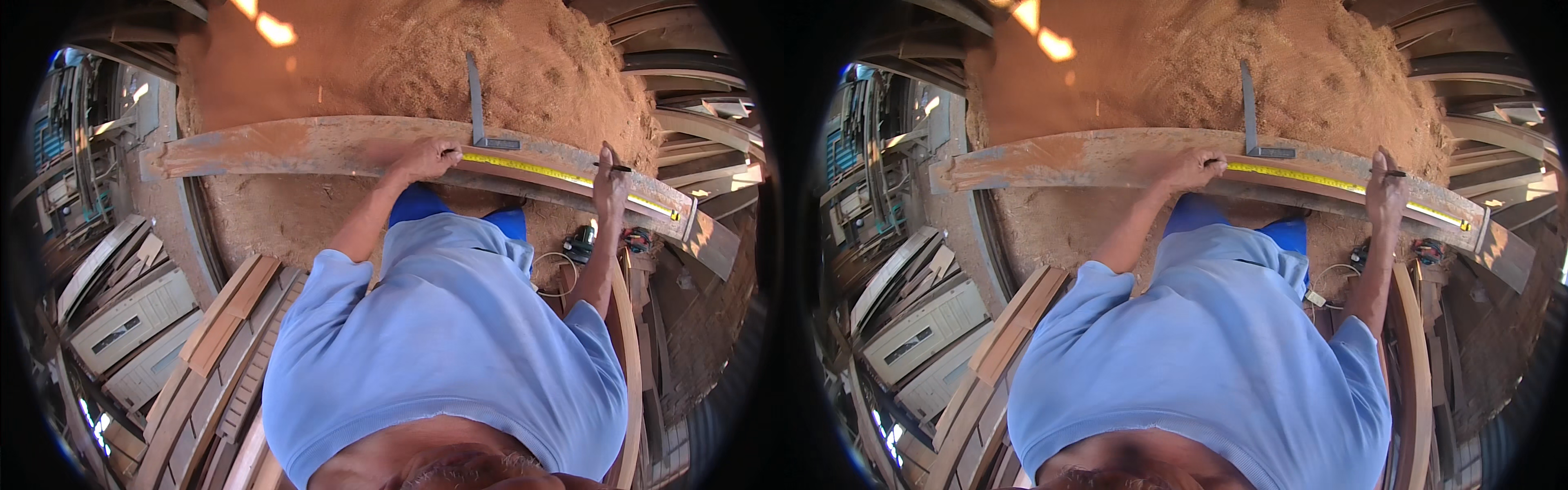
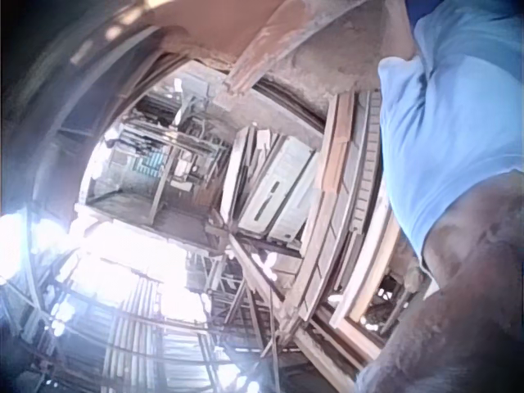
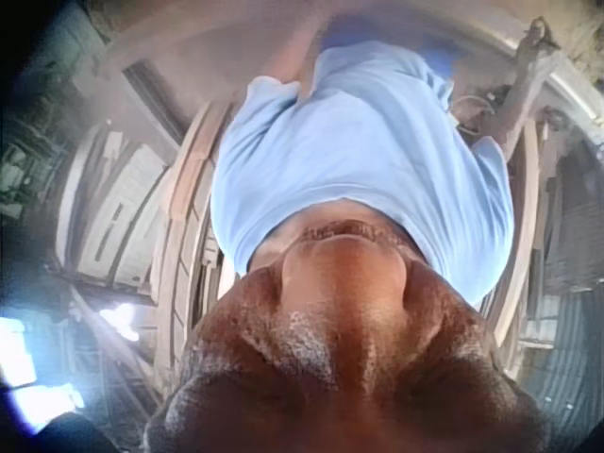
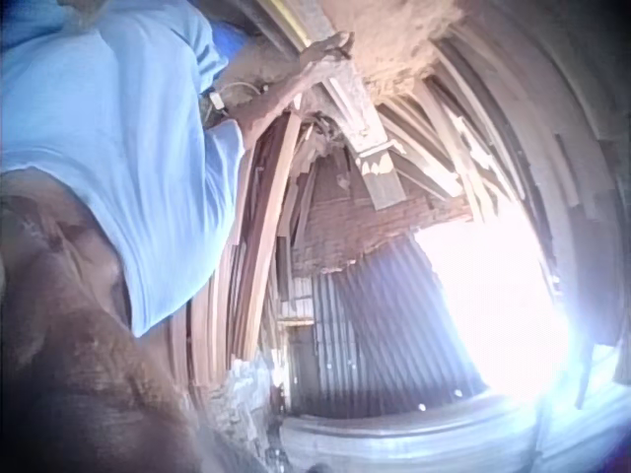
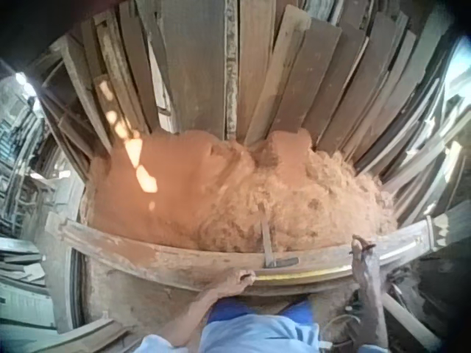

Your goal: The person measures a long wooden plank using a tape measure and a square, marking measurements with a pencil. The person repeatedly measures and marks the plank, ensuring accuracy.

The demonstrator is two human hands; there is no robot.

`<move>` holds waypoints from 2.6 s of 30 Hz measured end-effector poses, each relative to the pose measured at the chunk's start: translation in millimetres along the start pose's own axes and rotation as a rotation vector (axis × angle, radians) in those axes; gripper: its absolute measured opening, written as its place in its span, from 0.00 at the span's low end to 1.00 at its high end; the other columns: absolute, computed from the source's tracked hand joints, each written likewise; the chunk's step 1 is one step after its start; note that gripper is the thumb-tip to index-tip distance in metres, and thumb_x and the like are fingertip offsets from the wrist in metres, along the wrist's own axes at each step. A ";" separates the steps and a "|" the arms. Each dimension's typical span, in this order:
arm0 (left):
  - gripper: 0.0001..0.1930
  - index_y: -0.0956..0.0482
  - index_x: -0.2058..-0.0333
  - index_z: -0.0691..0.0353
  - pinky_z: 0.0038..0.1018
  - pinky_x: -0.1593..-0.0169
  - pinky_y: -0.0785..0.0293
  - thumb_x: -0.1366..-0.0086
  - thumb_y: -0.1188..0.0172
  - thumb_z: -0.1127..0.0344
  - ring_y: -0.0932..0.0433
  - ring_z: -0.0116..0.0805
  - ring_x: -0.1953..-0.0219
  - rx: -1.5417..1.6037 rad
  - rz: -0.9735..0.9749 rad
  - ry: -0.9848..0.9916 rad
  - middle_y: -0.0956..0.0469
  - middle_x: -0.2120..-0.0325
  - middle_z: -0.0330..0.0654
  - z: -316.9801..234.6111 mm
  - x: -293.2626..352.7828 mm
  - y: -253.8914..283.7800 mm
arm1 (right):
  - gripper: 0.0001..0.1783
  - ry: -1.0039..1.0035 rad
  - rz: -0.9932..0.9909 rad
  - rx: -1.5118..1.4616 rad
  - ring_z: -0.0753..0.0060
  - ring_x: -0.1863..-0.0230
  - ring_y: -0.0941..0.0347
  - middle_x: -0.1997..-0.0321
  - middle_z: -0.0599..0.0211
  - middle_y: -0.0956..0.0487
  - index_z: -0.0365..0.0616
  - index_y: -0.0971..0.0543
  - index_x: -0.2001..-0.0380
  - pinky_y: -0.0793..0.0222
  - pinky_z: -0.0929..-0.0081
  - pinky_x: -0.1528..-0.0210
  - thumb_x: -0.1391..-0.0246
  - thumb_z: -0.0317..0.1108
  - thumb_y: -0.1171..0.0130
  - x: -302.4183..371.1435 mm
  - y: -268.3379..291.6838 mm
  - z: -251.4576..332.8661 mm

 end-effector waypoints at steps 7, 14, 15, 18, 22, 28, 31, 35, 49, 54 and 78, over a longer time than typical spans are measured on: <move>0.12 0.16 0.57 0.60 0.33 0.56 0.24 0.27 0.40 0.57 0.20 0.30 0.64 0.062 -0.072 0.058 0.15 0.68 0.40 94.1 59.7 98.9 | 0.19 0.097 0.309 -0.355 0.54 0.63 0.16 0.68 0.57 0.14 0.44 0.16 0.48 0.24 0.58 0.56 0.31 0.46 0.40 63.1 -110.3 126.2; 0.09 0.18 0.60 0.62 0.29 0.60 0.25 0.27 0.38 0.62 0.23 0.26 0.68 0.134 -0.175 0.031 0.18 0.72 0.36 161.2 79.2 142.4 | 0.13 0.552 0.420 0.083 0.42 0.52 0.22 0.61 0.55 0.15 0.48 0.14 0.60 0.34 0.47 0.45 0.42 0.43 0.32 87.5 -201.3 183.3; 0.10 0.18 0.61 0.62 0.29 0.61 0.25 0.27 0.38 0.61 0.24 0.26 0.68 0.151 -0.184 0.027 0.18 0.72 0.35 171.9 79.9 142.9 | 0.13 0.563 0.449 0.086 0.42 0.52 0.22 0.61 0.55 0.15 0.48 0.14 0.60 0.34 0.47 0.45 0.42 0.43 0.32 86.6 -213.2 182.2; 0.09 0.18 0.61 0.61 0.27 0.62 0.26 0.26 0.39 0.61 0.25 0.23 0.68 0.246 -0.186 0.169 0.18 0.72 0.33 210.9 77.6 149.2 | 0.12 0.585 0.487 0.081 0.42 0.53 0.22 0.62 0.54 0.16 0.47 0.15 0.60 0.33 0.46 0.47 0.42 0.42 0.32 84.1 -234.8 179.8; 0.09 0.18 0.61 0.61 0.25 0.64 0.28 0.26 0.39 0.62 0.27 0.20 0.69 0.345 -0.153 0.220 0.18 0.71 0.32 232.5 86.9 147.0 | 0.09 0.542 0.545 -0.026 0.41 0.54 0.22 0.63 0.53 0.16 0.46 0.15 0.62 0.31 0.46 0.51 0.41 0.38 0.34 83.7 -255.0 163.6; 0.09 0.17 0.56 0.59 0.29 0.59 0.25 0.26 0.39 0.60 0.23 0.28 0.66 0.206 -0.163 0.196 0.17 0.67 0.38 230.0 85.5 151.9 | 0.05 0.576 0.510 -0.133 0.38 0.60 0.24 0.67 0.51 0.19 0.41 0.18 0.65 0.31 0.48 0.54 0.41 0.31 0.36 85.9 -258.7 167.1; 0.11 0.15 0.52 0.56 0.36 0.51 0.24 0.28 0.38 0.61 0.19 0.38 0.58 -0.156 -0.318 0.079 0.17 0.62 0.44 193.3 87.0 166.0 | 0.03 0.609 0.481 -0.180 0.37 0.62 0.25 0.68 0.49 0.21 0.39 0.19 0.66 0.31 0.48 0.55 0.42 0.28 0.37 89.5 -255.3 173.1; 0.13 0.14 0.51 0.53 0.41 0.45 0.25 0.31 0.36 0.61 0.19 0.48 0.50 -0.423 -0.435 -0.197 0.17 0.56 0.46 134.8 79.5 162.4 | 0.03 0.601 0.468 -0.179 0.37 0.62 0.25 0.69 0.49 0.22 0.38 0.20 0.66 0.31 0.49 0.57 0.42 0.26 0.37 90.4 -253.6 177.1; 0.09 0.12 0.60 0.54 0.44 0.46 0.25 0.33 0.33 0.57 0.19 0.49 0.52 -0.231 -0.254 0.136 0.16 0.60 0.44 150.5 59.0 131.5 | 0.04 0.611 0.525 -0.090 0.36 0.61 0.24 0.67 0.48 0.20 0.40 0.19 0.65 0.30 0.49 0.58 0.42 0.27 0.35 84.7 -254.3 173.1; 0.11 0.13 0.57 0.52 0.45 0.42 0.27 0.31 0.34 0.54 0.20 0.48 0.48 -0.211 -0.206 0.188 0.15 0.56 0.43 151.9 58.2 129.7 | 0.05 0.569 0.551 -0.109 0.35 0.62 0.23 0.66 0.46 0.19 0.39 0.19 0.64 0.29 0.50 0.59 0.41 0.28 0.35 84.4 -251.9 174.8; 0.11 0.13 0.59 0.51 0.44 0.43 0.26 0.32 0.33 0.53 0.20 0.48 0.50 -0.267 -0.235 0.180 0.14 0.59 0.43 160.8 56.1 124.7 | 0.05 0.546 0.552 -0.067 0.36 0.60 0.24 0.66 0.47 0.20 0.39 0.20 0.63 0.30 0.50 0.58 0.40 0.28 0.36 84.4 -250.0 173.4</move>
Point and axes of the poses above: each hand's wrist, its own x-axis away from the middle knuckle, its own y-axis out of the back of the hand, z = x × y, the point moved 8 cm from there along -x, towards the middle knuckle
